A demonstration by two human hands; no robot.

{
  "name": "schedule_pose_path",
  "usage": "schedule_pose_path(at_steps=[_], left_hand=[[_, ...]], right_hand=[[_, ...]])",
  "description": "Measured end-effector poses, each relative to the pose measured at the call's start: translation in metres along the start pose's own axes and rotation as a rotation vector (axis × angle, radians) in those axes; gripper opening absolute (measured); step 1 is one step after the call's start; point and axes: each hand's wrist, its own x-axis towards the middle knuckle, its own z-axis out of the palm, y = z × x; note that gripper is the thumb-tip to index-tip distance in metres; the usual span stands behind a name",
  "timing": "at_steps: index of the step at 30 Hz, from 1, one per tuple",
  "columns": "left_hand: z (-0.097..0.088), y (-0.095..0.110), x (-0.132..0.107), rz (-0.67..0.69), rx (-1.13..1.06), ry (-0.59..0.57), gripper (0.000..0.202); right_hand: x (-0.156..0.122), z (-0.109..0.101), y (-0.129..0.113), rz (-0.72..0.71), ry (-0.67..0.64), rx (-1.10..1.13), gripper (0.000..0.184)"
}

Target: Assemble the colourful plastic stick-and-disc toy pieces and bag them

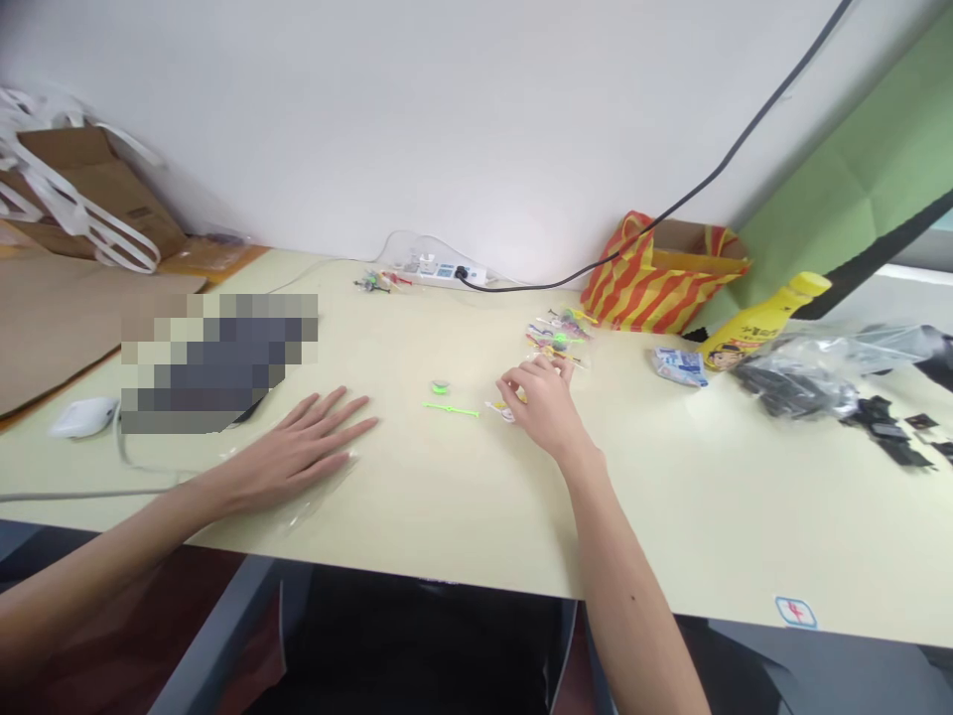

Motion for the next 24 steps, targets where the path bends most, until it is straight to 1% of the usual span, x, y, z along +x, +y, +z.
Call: schedule_pose_path(at_steps=[3, 7, 10, 12, 13, 14, 15, 16, 18, 19, 20, 22, 23, 24], left_hand=[[0.01, -0.001, 0.031, -0.164, 0.014, 0.062, 0.059], [0.016, -0.009, 0.087, -0.418, 0.032, 0.161, 0.063], [0.013, -0.015, 0.126, -0.538, -0.012, 0.22, 0.064], [0.005, -0.017, 0.14, -0.574, -0.049, 0.268, 0.065], [-0.001, -0.018, 0.143, -0.571, -0.061, 0.302, 0.065], [-0.008, -0.019, 0.143, -0.533, -0.069, 0.327, 0.064], [-0.014, -0.021, 0.139, -0.46, -0.073, 0.34, 0.062], [-0.02, -0.023, 0.133, -0.354, -0.073, 0.329, 0.06], [-0.027, -0.03, 0.117, -0.094, -0.04, 0.233, 0.056], [-0.027, -0.033, 0.109, -0.029, -0.012, 0.195, 0.054], [-0.025, -0.036, 0.102, -0.004, -0.002, 0.143, 0.054], [-0.015, -0.041, 0.093, -0.041, -0.013, 0.058, 0.055], [-0.008, -0.042, 0.093, -0.081, -0.017, 0.044, 0.057], [-0.001, -0.043, 0.095, -0.129, -0.013, 0.059, 0.059]], right_hand=[[0.0, 0.0, 0.003, 0.019, 0.015, -0.01, 0.028], [-0.001, -0.001, 0.008, 0.04, 0.04, -0.02, 0.028], [-0.001, 0.0, 0.01, 0.039, 0.041, -0.025, 0.027], [-0.001, 0.001, 0.012, 0.04, 0.042, -0.03, 0.028], [-0.001, 0.0, 0.013, 0.042, 0.045, -0.033, 0.028], [0.0, 0.0, 0.013, 0.044, 0.049, -0.037, 0.029], [0.0, -0.001, 0.013, 0.045, 0.052, -0.04, 0.029], [-0.001, -0.003, 0.013, 0.046, 0.056, -0.043, 0.029], [-0.001, -0.006, 0.012, 0.046, 0.06, -0.046, 0.028], [-0.001, -0.008, 0.011, 0.045, 0.061, -0.046, 0.027], [-0.002, -0.009, 0.01, 0.044, 0.061, -0.048, 0.027], [-0.002, -0.011, 0.009, 0.038, 0.053, -0.054, 0.026], [-0.003, -0.012, 0.008, 0.035, 0.044, -0.056, 0.026], [-0.003, -0.012, 0.008, 0.034, 0.035, -0.057, 0.026]])
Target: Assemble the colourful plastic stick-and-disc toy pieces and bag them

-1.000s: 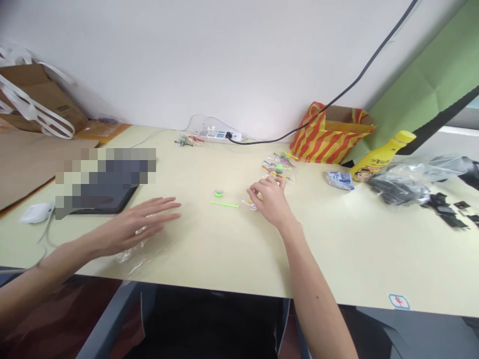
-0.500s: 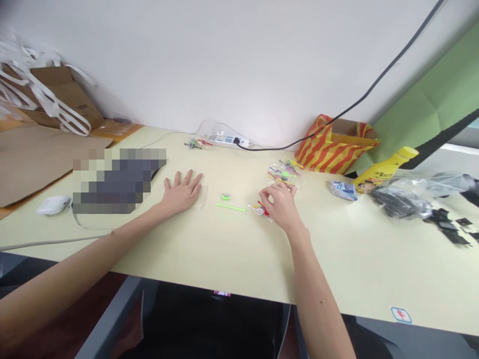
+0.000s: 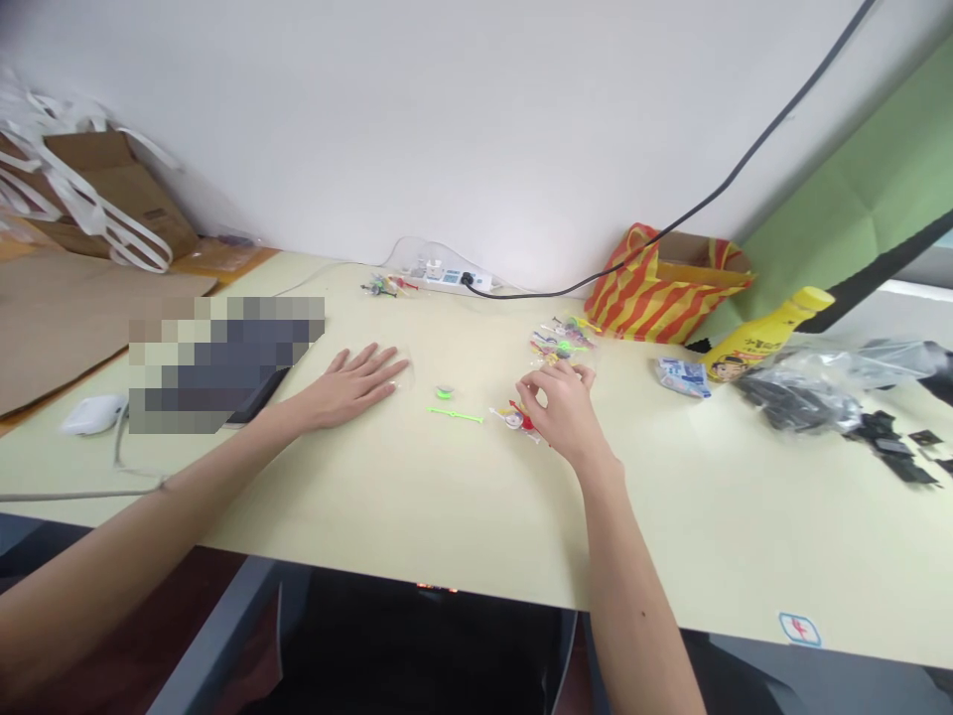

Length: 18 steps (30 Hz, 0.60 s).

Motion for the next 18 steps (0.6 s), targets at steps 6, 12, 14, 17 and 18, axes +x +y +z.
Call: schedule_pose_path(at_steps=[6, 12, 14, 17, 18], left_hand=[[0.019, 0.007, 0.036, -0.261, 0.011, 0.108, 0.064], [0.01, 0.004, 0.051, -0.256, 0.002, 0.094, 0.065], [0.009, 0.002, 0.048, -0.233, 0.012, 0.091, 0.065], [0.005, 0.007, 0.043, -0.193, 0.053, 0.195, 0.063], [0.002, 0.01, 0.041, -0.18, 0.064, 0.259, 0.061]], right_hand=[[-0.001, 0.001, 0.007, 0.005, -0.065, 0.024, 0.024], [-0.001, 0.002, 0.009, 0.022, -0.123, 0.013, 0.021], [-0.001, 0.003, 0.007, 0.029, -0.147, 0.014, 0.022], [-0.001, 0.004, 0.002, 0.02, -0.181, 0.021, 0.024], [-0.001, 0.005, 0.001, 0.009, -0.194, 0.024, 0.024]])
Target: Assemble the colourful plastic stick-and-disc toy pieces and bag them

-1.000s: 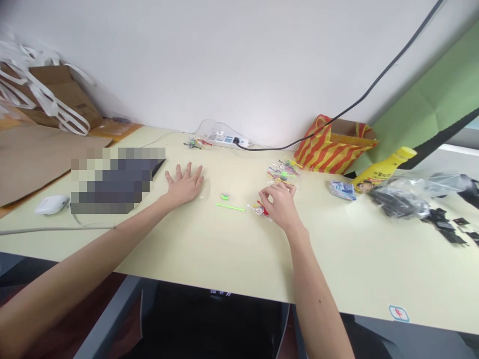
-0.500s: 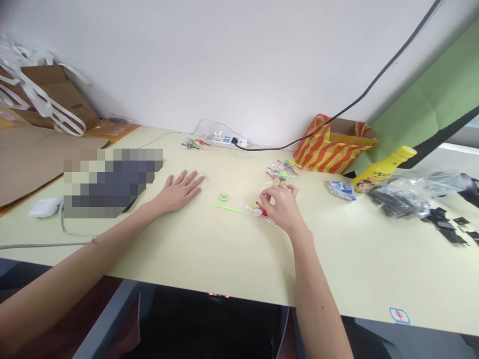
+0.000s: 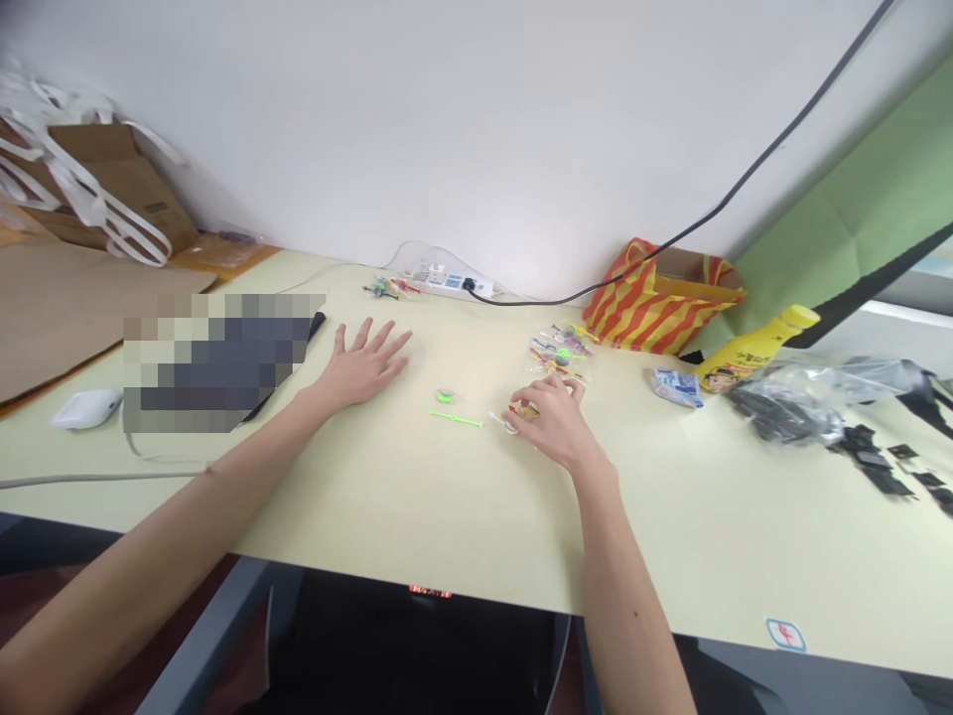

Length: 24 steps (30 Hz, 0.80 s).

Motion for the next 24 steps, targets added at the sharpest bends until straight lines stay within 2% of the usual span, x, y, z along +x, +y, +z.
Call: schedule_pose_path(at_steps=[2, 4, 8, 12, 15, 19, 24], left_hand=[[-0.009, 0.01, -0.003, 0.015, -0.021, 0.128, 0.057], [-0.02, 0.024, -0.004, 0.072, -0.076, 0.195, 0.05], [-0.034, 0.056, -0.002, 0.373, -0.228, 0.235, 0.035], [-0.026, 0.078, -0.002, 0.551, -0.352, 0.256, 0.028], [-0.015, 0.078, -0.009, 0.625, -0.372, 0.186, 0.024], [-0.008, 0.067, -0.02, 0.677, -0.379, 0.071, 0.028], [-0.006, 0.066, -0.021, 0.688, -0.396, 0.044, 0.021]], right_hand=[[-0.001, 0.0, -0.002, -0.031, -0.033, -0.003, 0.026], [-0.002, 0.001, -0.002, -0.061, -0.07, -0.02, 0.026], [-0.003, 0.002, -0.003, -0.079, -0.126, -0.064, 0.019], [-0.002, 0.004, -0.004, -0.054, -0.151, -0.061, 0.017], [0.0, 0.005, -0.003, -0.044, -0.152, -0.043, 0.019], [0.002, 0.007, 0.0, -0.036, -0.135, -0.032, 0.017], [0.003, 0.009, -0.002, -0.049, -0.107, 0.029, 0.021]])
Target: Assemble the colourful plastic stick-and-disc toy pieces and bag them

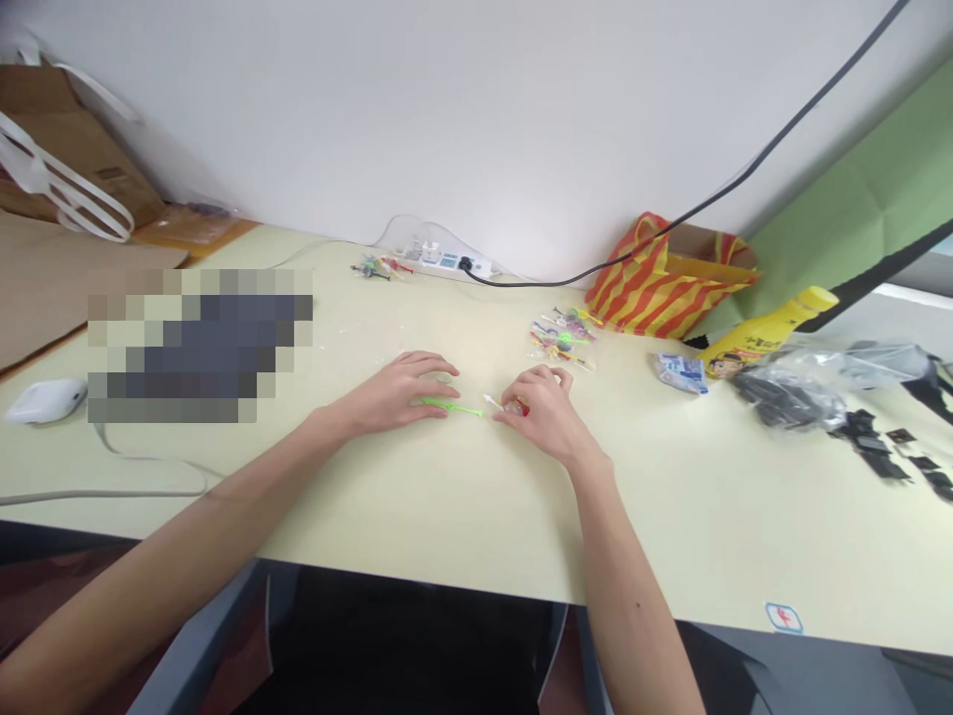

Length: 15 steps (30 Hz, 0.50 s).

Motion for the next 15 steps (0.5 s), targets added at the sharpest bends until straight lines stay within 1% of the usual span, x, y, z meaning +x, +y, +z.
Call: schedule_pose_path(at_steps=[3, 7, 10, 13, 15], left_hand=[[0.002, 0.002, 0.003, 0.006, 0.009, 0.006, 0.011], [0.002, 0.009, 0.003, 0.035, 0.039, 0.035, 0.012], [-0.002, 0.015, 0.006, 0.08, 0.057, 0.078, 0.013], [-0.005, 0.014, 0.018, 0.096, 0.049, 0.125, 0.019], [-0.006, 0.009, 0.029, 0.119, 0.048, 0.092, 0.027]], right_hand=[[0.002, 0.003, -0.003, -0.008, 0.018, 0.042, 0.023], [0.003, 0.007, -0.006, -0.014, 0.045, 0.087, 0.023], [0.004, 0.005, -0.01, -0.004, 0.072, 0.149, 0.025], [0.004, -0.001, -0.016, 0.027, 0.139, 0.333, 0.03], [0.004, -0.004, -0.02, 0.097, 0.196, 0.502, 0.034]])
